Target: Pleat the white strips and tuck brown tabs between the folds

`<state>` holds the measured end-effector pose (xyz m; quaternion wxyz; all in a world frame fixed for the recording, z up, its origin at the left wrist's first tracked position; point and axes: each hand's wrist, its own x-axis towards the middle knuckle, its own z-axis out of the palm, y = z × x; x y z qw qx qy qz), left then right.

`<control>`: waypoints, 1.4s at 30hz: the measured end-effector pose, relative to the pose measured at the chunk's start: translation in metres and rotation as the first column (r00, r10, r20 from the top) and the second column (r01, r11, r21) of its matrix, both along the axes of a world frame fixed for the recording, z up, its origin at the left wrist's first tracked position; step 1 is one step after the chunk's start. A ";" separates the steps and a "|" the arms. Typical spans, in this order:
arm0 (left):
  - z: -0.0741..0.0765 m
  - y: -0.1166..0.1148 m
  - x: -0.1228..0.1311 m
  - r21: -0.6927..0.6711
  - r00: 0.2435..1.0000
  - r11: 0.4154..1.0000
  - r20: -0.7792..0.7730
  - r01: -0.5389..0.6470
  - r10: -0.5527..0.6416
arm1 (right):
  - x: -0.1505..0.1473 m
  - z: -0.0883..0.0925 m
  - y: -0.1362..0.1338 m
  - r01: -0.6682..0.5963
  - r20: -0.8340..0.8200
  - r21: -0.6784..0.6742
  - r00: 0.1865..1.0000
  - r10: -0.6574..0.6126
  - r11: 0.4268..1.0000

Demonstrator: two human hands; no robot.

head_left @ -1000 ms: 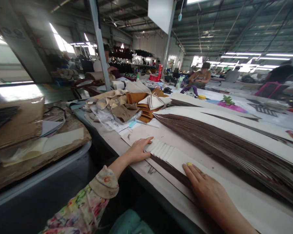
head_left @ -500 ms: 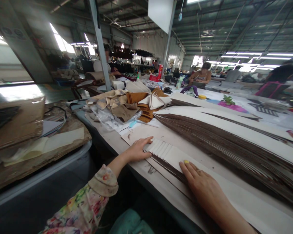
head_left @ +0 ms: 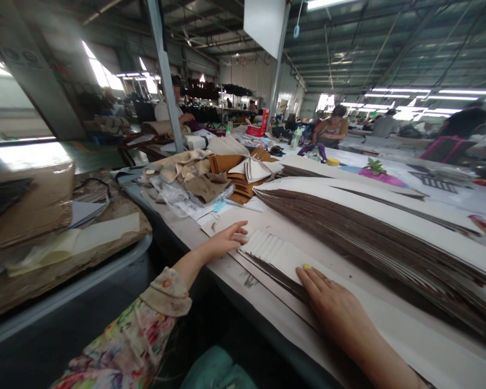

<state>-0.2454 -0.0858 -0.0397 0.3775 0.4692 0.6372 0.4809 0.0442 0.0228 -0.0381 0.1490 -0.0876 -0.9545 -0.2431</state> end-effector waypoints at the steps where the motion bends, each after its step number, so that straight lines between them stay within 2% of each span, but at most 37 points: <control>1: 0.003 0.002 0.000 -0.020 1.000 1.000 -0.004 -0.018 0.018 | 0.000 0.001 0.000 0.001 0.001 0.001 1.000 -0.001 1.000; 4: 0.014 0.008 0.002 -0.081 0.999 0.996 -0.018 -0.039 0.038 | 0.000 0.002 -0.001 0.010 0.000 0.003 1.000 -0.010 1.000; 9: 0.038 0.011 0.012 -0.152 0.999 0.988 -0.030 0.006 -0.011 | -0.001 0.005 -0.003 0.005 0.004 -0.017 1.000 -0.005 1.000; 11: 0.043 0.011 0.018 -0.190 0.997 0.979 0.044 0.073 -0.066 | 0.000 0.006 -0.003 0.010 0.009 -0.038 1.000 -0.009 0.999; 15: 0.045 0.016 0.030 -0.203 0.944 0.960 0.304 0.195 -0.127 | 0.001 0.008 -0.004 0.035 0.006 -0.124 0.999 -0.034 0.992; 19: 0.047 0.024 0.039 -0.131 0.898 0.984 0.436 0.119 -0.051 | -0.004 0.008 -0.010 0.093 -0.037 -0.216 0.994 -0.103 0.972; 22: 0.049 0.028 0.046 -0.104 0.906 0.993 0.424 0.051 -0.002 | -0.011 0.007 -0.016 0.172 -0.079 -0.239 0.977 -0.196 0.956; 27: 0.042 0.024 0.046 -0.087 0.969 0.996 0.245 0.004 0.018 | -0.015 0.004 -0.020 0.214 -0.077 -0.205 0.969 -0.234 0.955; 31: 0.022 0.014 0.028 -0.053 0.996 0.996 -0.057 -0.076 0.073 | -0.009 0.001 -0.016 0.168 -0.072 -0.174 0.981 -0.182 0.970; 33: 0.010 0.008 0.019 0.003 0.967 0.992 -0.226 -0.124 0.122 | -0.007 0.000 -0.014 0.146 -0.068 -0.158 0.985 -0.158 0.977; 36: -0.002 0.001 0.013 0.074 0.898 0.990 -0.417 -0.118 0.138 | -0.007 -0.001 -0.012 0.135 -0.054 -0.132 0.988 -0.143 0.982; 42: -0.008 -0.004 0.016 0.107 0.780 0.992 -0.615 -0.063 0.116 | -0.001 0.001 -0.007 0.096 -0.043 -0.101 0.994 -0.101 0.990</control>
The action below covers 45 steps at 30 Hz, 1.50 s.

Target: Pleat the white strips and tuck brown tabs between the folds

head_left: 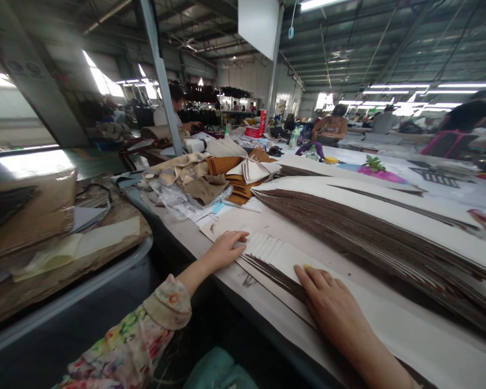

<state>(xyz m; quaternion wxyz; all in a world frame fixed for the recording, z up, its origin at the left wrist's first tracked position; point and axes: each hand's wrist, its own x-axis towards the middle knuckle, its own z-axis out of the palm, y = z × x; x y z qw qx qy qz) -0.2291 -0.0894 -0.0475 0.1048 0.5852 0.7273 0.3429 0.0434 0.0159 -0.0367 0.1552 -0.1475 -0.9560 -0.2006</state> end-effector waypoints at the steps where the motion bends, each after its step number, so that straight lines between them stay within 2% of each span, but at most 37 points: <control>1: 0.000 0.000 0.000 -0.002 1.000 1.000 -0.026 0.007 -0.007 | 0.003 0.000 0.001 -0.005 -0.002 0.003 1.000 0.005 1.000; 8: 0.000 0.000 0.000 -0.024 0.984 0.998 -0.166 0.058 -0.062 | 0.015 -0.005 0.004 -0.008 0.001 0.024 1.000 0.008 1.000; 18: 0.001 -0.001 0.005 -0.050 0.967 0.998 -0.248 0.042 -0.053 | 0.022 -0.005 0.007 -0.028 -0.005 0.040 1.000 0.029 0.999; 24: 0.004 -0.003 0.012 -0.048 0.963 0.999 -0.270 0.008 -0.020 | 0.027 -0.006 0.008 -0.035 0.000 0.051 0.999 0.035 0.998; 33: 0.005 0.003 0.008 -0.089 0.954 0.996 -0.297 0.008 -0.035 | 0.019 -0.005 0.007 -0.005 0.036 0.034 0.999 0.004 0.999; 45: 0.004 0.004 0.011 -0.096 0.966 0.995 -0.259 -0.031 0.005 | 0.042 -0.009 0.013 -0.048 0.027 0.062 0.999 0.046 0.997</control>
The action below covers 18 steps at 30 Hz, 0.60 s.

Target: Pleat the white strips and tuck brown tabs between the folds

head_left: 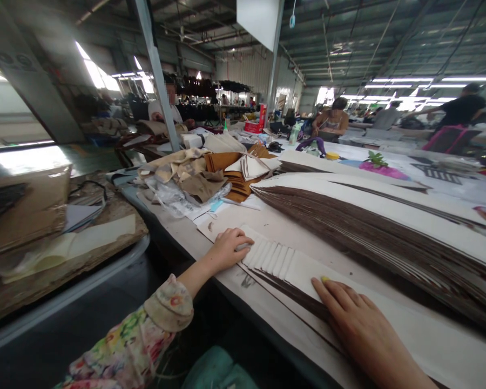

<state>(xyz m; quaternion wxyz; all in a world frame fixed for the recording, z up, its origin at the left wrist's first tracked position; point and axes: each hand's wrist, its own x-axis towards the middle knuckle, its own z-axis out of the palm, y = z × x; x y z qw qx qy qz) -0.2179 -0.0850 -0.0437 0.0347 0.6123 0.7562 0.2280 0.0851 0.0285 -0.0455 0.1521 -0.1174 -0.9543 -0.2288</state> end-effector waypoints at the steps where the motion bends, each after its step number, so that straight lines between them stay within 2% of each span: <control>1: 0.000 0.000 0.000 0.001 1.000 1.000 0.001 -0.002 0.002 | -0.001 0.000 0.000 0.000 -0.001 0.002 1.000 0.000 1.000; 9: -0.002 -0.001 0.000 0.014 1.000 1.000 -0.023 0.002 -0.002 | -0.008 0.006 -0.003 -0.002 -0.008 0.002 1.000 0.002 1.000; 18: -0.002 0.000 0.000 0.029 0.999 1.000 -0.048 0.000 0.001 | -0.010 0.003 -0.003 0.004 0.001 -0.016 1.000 -0.004 1.000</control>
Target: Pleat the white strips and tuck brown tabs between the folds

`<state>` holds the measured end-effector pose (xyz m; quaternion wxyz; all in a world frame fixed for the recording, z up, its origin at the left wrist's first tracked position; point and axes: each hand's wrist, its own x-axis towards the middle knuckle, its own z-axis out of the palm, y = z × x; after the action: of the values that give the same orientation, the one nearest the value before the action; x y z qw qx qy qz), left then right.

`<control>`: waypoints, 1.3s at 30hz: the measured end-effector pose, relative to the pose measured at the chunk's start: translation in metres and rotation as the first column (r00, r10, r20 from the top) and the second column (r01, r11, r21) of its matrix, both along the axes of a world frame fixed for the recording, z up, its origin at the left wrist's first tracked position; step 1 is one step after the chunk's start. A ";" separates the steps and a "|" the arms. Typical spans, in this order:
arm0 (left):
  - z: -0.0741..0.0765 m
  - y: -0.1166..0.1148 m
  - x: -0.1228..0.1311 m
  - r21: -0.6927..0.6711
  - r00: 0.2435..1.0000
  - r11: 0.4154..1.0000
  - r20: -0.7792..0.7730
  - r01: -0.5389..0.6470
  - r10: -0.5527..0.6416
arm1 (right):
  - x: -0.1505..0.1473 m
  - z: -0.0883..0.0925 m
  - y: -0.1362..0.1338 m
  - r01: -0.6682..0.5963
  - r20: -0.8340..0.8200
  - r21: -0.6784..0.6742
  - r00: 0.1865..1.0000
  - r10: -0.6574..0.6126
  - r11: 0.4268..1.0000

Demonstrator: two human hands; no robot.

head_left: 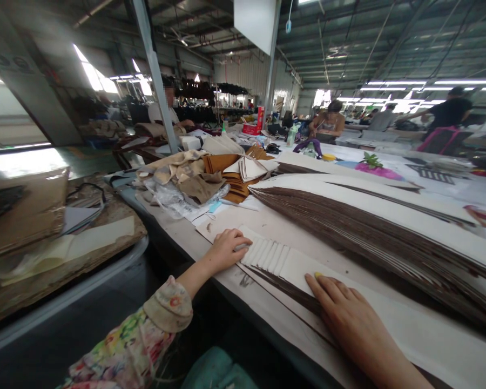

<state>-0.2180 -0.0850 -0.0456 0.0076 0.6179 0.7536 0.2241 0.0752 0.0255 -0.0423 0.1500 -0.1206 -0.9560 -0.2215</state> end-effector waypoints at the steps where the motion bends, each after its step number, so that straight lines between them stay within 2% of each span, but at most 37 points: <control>1: 0.000 -0.001 0.000 0.000 1.000 1.000 -0.009 0.004 -0.004 | 0.000 0.001 0.000 -0.001 0.003 -0.007 1.000 0.001 1.000; 4: 0.003 -0.006 0.004 0.026 0.997 0.998 -0.043 0.065 -0.064 | 0.001 0.004 0.001 -0.023 0.002 -0.035 1.000 0.023 0.999; 8: 0.009 -0.013 0.018 0.030 0.957 0.963 -0.117 0.269 -0.264 | 0.003 0.011 0.005 -0.049 0.013 -0.099 0.999 0.051 0.994; 10: 0.012 -0.013 0.026 -0.001 0.926 0.942 -0.185 0.335 -0.329 | 0.003 0.013 0.007 -0.048 0.029 -0.142 0.998 0.052 0.989; 16: 0.014 -0.004 0.040 -0.054 0.788 0.881 -0.424 0.470 -0.446 | 0.004 0.016 0.009 -0.059 0.019 -0.233 0.998 0.065 0.971; 19: 0.015 0.000 0.042 -0.033 0.768 0.875 -0.464 0.482 -0.441 | 0.004 0.017 0.007 -0.058 0.002 -0.261 0.998 0.061 0.964; 22: 0.019 0.006 0.043 -0.004 0.789 0.883 -0.448 0.469 -0.420 | 0.004 0.018 0.003 -0.036 -0.014 -0.286 0.999 0.033 0.958; 27: 0.027 0.018 0.044 0.035 0.863 0.904 -0.315 0.427 -0.396 | 0.000 0.019 0.001 -0.006 -0.041 -0.251 0.999 -0.004 0.968; 31: 0.019 0.013 0.028 0.007 0.901 0.915 -0.180 0.403 -0.395 | -0.001 0.014 0.001 -0.030 -0.034 -0.164 0.999 0.025 0.986; 33: 0.010 0.003 0.012 -0.015 0.956 0.966 -0.142 0.257 -0.256 | 0.000 0.010 0.001 -0.046 -0.037 -0.110 0.998 0.042 0.993; 34: 0.006 -0.003 0.002 -0.016 0.982 0.990 -0.129 0.139 -0.140 | 0.000 0.008 0.001 -0.053 -0.040 -0.087 0.998 0.050 0.995; 36: -0.002 -0.015 -0.015 -0.002 0.992 0.998 -0.113 -0.057 0.056 | 0.000 0.004 0.000 -0.058 -0.046 -0.053 0.997 0.055 0.997; 37: -0.005 -0.020 -0.022 0.001 0.988 0.994 -0.107 -0.113 0.112 | 0.000 0.003 0.000 -0.060 -0.050 -0.040 0.997 0.058 0.997; 39: -0.009 -0.027 -0.029 -0.001 0.984 0.989 -0.100 -0.151 0.150 | -0.002 0.003 0.000 -0.065 -0.054 -0.020 0.996 0.064 0.998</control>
<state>-0.2474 -0.1117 -0.0544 -0.0443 0.5697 0.7985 0.1895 0.0729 0.0255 -0.0397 0.1812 -0.0973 -0.9574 -0.2028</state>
